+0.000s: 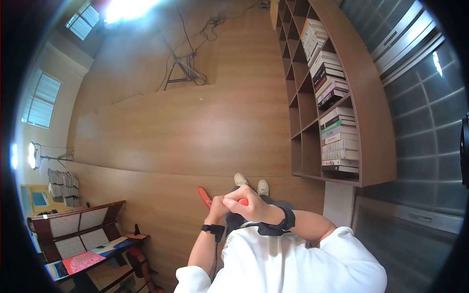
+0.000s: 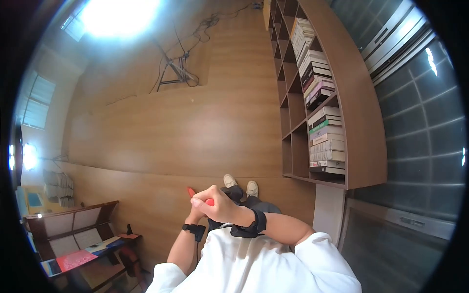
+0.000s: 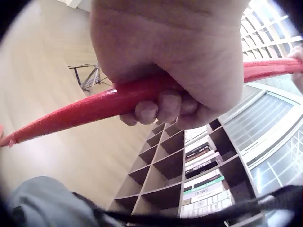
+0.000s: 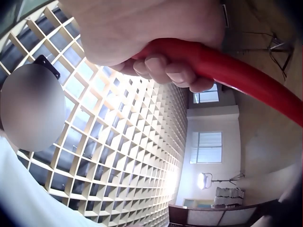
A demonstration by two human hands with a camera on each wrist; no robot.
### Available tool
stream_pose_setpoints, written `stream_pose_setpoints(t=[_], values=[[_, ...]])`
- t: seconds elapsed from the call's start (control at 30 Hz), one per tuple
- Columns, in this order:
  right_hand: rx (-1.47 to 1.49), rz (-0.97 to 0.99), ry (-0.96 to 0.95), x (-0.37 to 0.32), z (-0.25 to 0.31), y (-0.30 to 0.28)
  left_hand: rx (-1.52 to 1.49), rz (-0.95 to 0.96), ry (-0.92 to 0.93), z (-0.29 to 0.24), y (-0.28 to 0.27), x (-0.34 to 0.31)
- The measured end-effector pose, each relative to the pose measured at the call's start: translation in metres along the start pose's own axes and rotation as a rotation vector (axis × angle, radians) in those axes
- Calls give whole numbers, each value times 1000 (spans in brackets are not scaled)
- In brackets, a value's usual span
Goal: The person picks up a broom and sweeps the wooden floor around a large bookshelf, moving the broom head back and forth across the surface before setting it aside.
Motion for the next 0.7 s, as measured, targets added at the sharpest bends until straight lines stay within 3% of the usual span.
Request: stream_pose_setpoints(t=[0.03, 0.17, 0.3, 0.33, 0.4, 0.47, 0.53, 0.7], values=[[3, -10, 37, 6, -2, 3, 146, -32, -44, 14, -2, 4], [11, -28, 101, 39, 0, 5, 42, 0, -88, 19, -18, 23], [11, -41, 97, 73, -3, 6, -44, 5, 39, 33, -35, 51], [-2, -48, 102, 82, -3, 3, -66, -14, 90, 23, -37, 59], [-11, -32, 153, 90, -1, 10, -36, -3, -26, 19, -47, 48], [-8, -32, 144, 98, 5, 17, 85, 3, 62, 18, -56, 53], [-31, 7, 63, 108, 8, 24, 77, -11, 45, 14, -66, 50], [-9, 55, 70, 143, 6, 25, 94, -94, -2, 2, -83, 62]])
Point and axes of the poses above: each hand's wrist, its own x-axis towards the middle knuckle, its own y-axis out of the palm, z = x × y, the point moved 3 cm from there along x, towards the middle knuckle, and after that the axes turned 1 degree about -z, right-handed, at the moved point
